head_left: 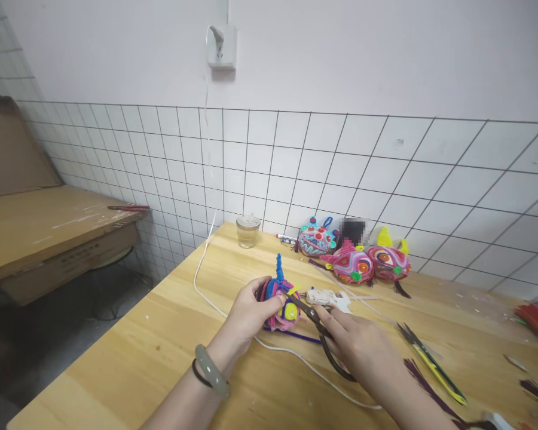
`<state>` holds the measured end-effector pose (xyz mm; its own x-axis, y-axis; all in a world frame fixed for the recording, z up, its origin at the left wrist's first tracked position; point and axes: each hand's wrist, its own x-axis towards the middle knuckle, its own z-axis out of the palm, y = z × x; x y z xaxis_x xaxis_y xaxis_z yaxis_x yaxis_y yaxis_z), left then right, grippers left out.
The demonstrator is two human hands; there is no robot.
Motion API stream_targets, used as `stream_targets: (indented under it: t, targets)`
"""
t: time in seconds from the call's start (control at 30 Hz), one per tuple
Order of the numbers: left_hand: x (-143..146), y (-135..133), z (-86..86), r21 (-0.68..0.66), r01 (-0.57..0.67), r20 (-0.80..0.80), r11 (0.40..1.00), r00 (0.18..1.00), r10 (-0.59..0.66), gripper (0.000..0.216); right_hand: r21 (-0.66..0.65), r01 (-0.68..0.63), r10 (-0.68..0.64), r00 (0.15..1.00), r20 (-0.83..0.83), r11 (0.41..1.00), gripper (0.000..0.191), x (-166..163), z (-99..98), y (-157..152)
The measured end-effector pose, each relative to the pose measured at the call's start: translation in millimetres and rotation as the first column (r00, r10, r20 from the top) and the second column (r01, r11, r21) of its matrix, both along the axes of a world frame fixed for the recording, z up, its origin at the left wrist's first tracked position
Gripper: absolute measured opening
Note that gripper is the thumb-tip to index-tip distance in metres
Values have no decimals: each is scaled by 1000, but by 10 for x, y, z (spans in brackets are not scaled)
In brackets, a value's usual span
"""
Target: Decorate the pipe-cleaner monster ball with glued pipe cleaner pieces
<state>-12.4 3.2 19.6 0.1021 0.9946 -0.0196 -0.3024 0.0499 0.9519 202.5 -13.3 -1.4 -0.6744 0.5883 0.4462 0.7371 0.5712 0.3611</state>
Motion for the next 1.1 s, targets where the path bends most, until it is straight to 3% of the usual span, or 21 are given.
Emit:
stream_targets:
  t: [0.17,0.43,0.8,1.1]
  targets:
    - [14,-15,12,-32,-1,13,999,1000,2,32,-174,29,-42,997,-72,984,36,-66,90,-81]
    - [5,-14,6,-52,31,-3,998,999,-31,37,-320,-33,-37,977,-212,947,27,-73,66,-102]
    - [21,-10,-27,-67,31,-40,997,999,-34,35,-211,-82,47,985,-167,974,25,-25,46,-67]
    - [28,27,-89,-92,16,-42,996,999,-20,31,-264,-31,-4,991,-133,964,25,-75,12,-78]
